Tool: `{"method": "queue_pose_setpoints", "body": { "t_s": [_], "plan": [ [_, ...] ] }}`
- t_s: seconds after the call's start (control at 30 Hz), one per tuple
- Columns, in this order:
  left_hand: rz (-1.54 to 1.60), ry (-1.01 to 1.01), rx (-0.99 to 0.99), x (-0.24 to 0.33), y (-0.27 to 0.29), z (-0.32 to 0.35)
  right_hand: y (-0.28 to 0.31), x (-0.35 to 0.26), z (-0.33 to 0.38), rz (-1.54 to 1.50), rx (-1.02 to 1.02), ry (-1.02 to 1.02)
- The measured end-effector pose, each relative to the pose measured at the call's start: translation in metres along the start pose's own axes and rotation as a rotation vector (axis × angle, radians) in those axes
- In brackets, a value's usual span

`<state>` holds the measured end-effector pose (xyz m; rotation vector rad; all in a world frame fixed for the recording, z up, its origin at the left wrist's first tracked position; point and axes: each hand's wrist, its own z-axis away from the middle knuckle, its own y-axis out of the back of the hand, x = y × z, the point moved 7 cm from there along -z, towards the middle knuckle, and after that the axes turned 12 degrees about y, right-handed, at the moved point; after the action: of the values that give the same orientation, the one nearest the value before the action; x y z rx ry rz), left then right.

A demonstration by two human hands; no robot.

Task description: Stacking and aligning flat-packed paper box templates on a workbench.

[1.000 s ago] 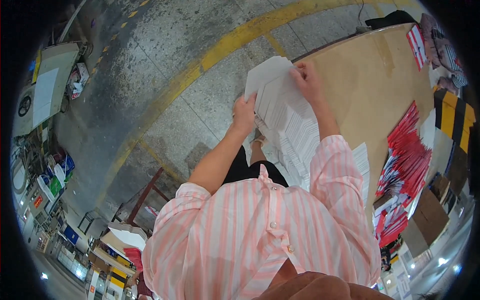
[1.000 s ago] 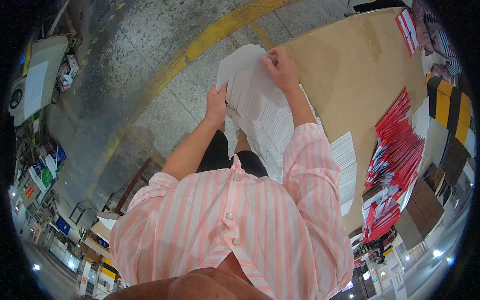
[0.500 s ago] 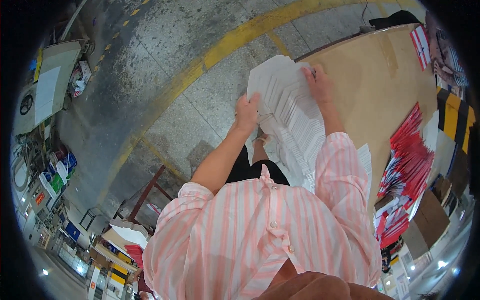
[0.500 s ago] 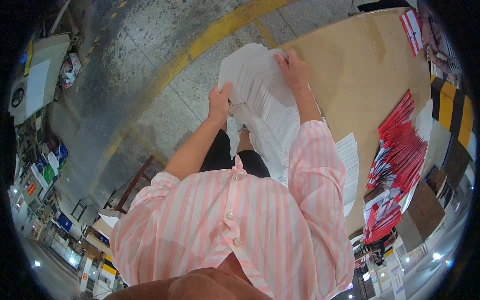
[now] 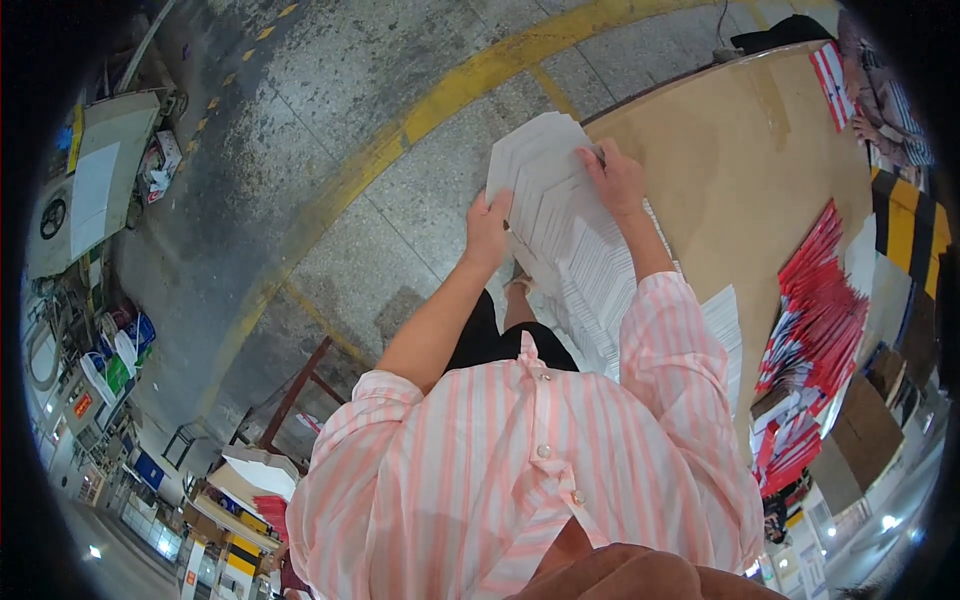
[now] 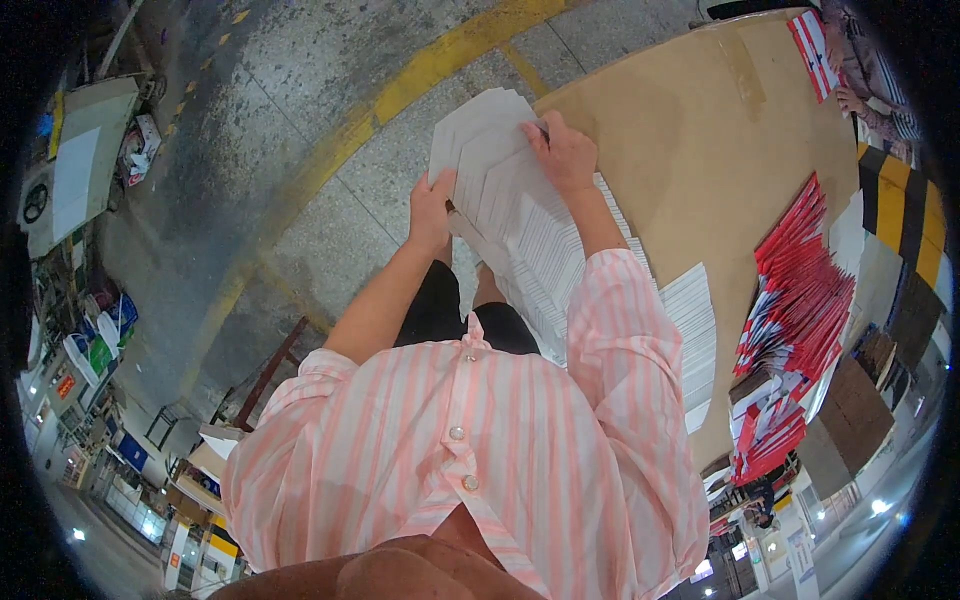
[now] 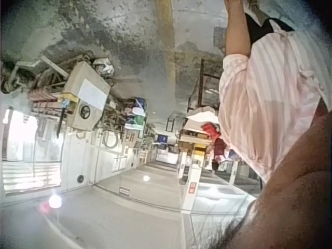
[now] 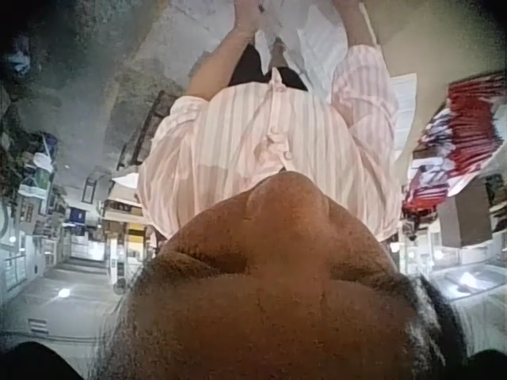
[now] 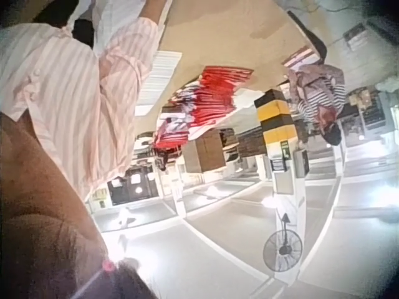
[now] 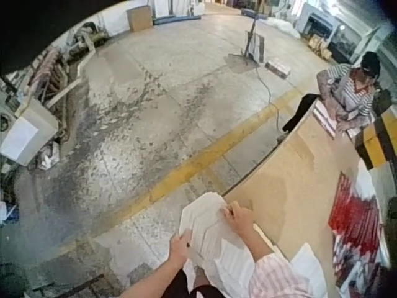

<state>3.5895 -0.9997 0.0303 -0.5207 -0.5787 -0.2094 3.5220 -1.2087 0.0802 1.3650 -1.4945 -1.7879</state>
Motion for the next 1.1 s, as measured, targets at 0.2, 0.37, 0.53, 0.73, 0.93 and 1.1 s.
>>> {"method": "queue_pose_setpoints", "body": {
  "t_s": [0.2, 0.37, 0.53, 0.73, 0.93, 1.1],
  "plan": [
    [0.226, 0.197, -0.088, 0.000, -0.005, 0.005, 0.012, 0.000, -0.016, -0.441, 0.100, -0.026],
    [0.281, 0.242, -0.118, -0.004, -0.006, 0.002, 0.016, -0.011, -0.021, -0.428, 0.137, 0.085],
    [0.304, 0.272, -0.149, -0.014, -0.001, -0.005, 0.019, -0.018, -0.022, -0.423, 0.140, 0.080],
    [0.011, 0.043, 0.079, -0.009, 0.010, -0.010, 0.026, -0.015, -0.017, -0.337, 0.236, 0.143],
    [0.005, 0.036, 0.094, -0.012, 0.011, -0.011, 0.002, -0.008, -0.012, -0.089, 0.028, -0.011],
    [-0.027, 0.029, 0.084, -0.010, 0.008, -0.010, -0.002, 0.007, -0.011, -0.088, 0.030, -0.044]
  ]
}}
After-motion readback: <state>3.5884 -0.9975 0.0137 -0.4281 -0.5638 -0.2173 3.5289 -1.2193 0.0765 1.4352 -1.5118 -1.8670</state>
